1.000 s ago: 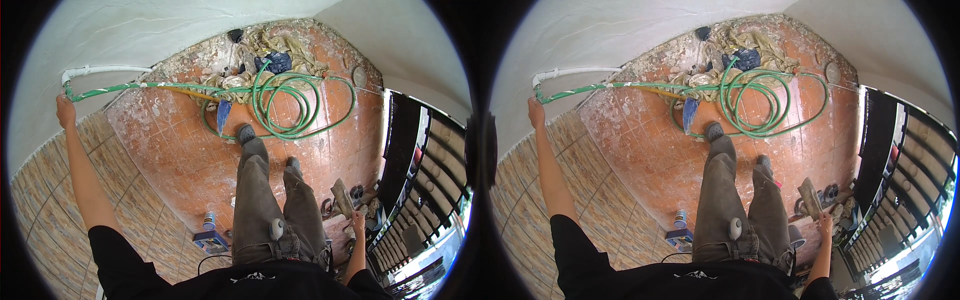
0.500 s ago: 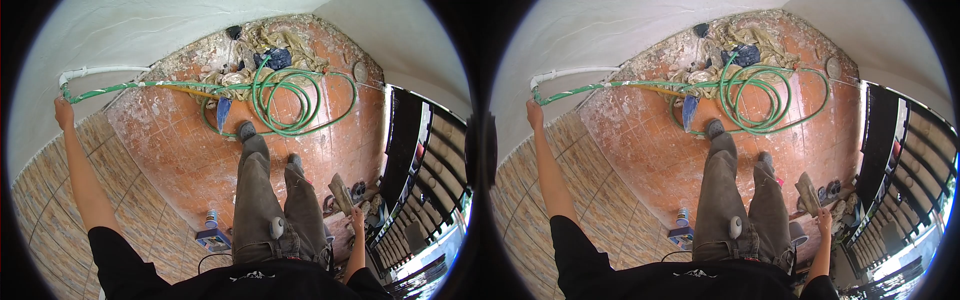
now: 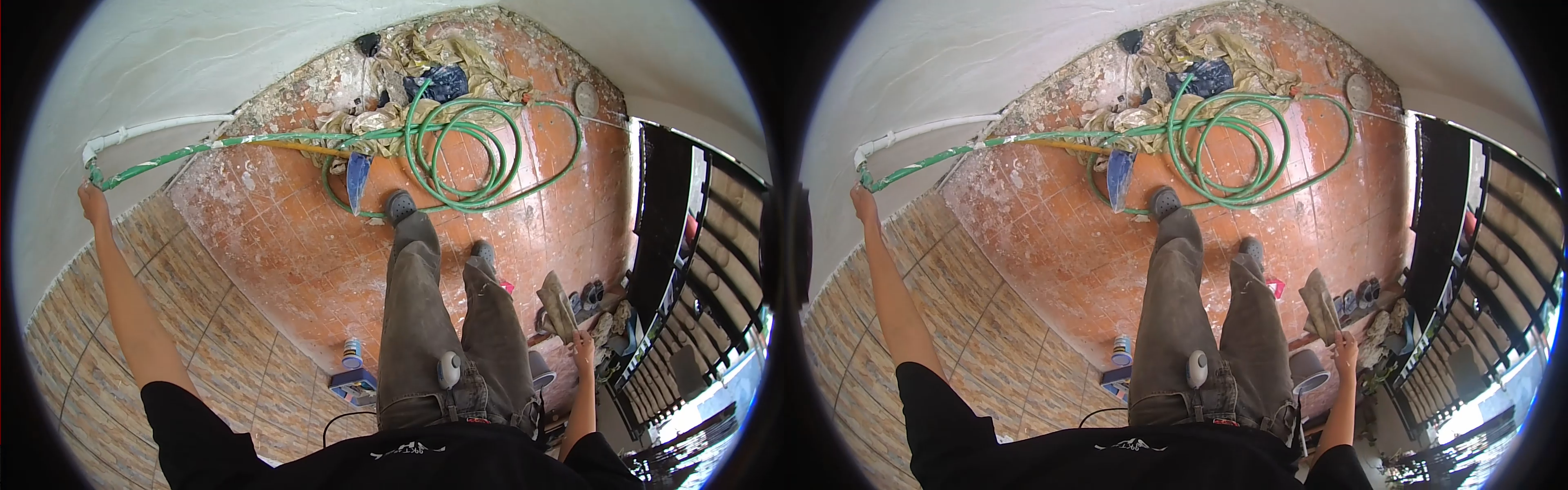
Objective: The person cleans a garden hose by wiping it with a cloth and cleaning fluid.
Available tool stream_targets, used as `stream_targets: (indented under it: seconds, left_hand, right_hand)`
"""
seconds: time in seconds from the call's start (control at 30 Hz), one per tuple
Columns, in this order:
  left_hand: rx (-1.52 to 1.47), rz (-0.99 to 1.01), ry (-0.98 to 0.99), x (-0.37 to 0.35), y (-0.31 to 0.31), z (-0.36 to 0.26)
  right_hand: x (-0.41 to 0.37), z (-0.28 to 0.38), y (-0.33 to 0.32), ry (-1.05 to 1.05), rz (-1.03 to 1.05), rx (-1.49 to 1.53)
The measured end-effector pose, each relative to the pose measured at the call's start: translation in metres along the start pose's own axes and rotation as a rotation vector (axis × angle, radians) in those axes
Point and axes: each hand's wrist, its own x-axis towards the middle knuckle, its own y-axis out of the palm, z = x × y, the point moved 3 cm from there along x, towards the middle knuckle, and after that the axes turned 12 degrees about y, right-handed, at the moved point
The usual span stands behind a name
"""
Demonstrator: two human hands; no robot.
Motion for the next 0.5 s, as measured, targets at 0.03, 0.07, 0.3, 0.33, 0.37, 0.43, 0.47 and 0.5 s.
stream_targets:
  seconds: [0.03, 0.07, 0.3, 0.33, 0.37, 0.43, 0.47, 0.5]
  left_hand:
    - [-0.023, -0.009, -0.034, 0.001, -0.001, 0.001]
    - [-0.026, -0.007, -0.027, 0.002, -0.001, 0.001]
    - [-0.044, -0.033, -0.033, -0.002, -0.005, -0.008]
    - [-0.052, -0.054, -0.035, -0.008, -0.007, -0.016]
    - [-0.051, -0.050, -0.031, -0.017, -0.005, -0.026]
    - [0.083, -0.340, 0.099, -0.041, -0.005, -0.042]
    - [0.053, -0.431, 0.070, -0.069, -0.005, -0.068]
    - [0.022, -0.524, 0.041, -0.107, -0.006, -0.107]
  right_hand:
    - [0.000, 0.000, 0.003, 0.001, -0.010, 0.042]
    - [0.000, -0.002, 0.006, 0.008, -0.011, 0.047]
    - [0.002, -0.012, 0.010, -0.016, 0.002, 0.023]
    - [0.005, -0.015, 0.009, -0.007, 0.003, 0.019]
    - [0.006, -0.019, 0.009, -0.003, 0.005, 0.019]
    - [0.010, -0.026, 0.012, -0.021, -0.029, 0.057]
    - [0.014, -0.031, 0.014, -0.020, -0.026, 0.060]
    - [0.019, -0.036, 0.015, -0.015, -0.024, 0.047]
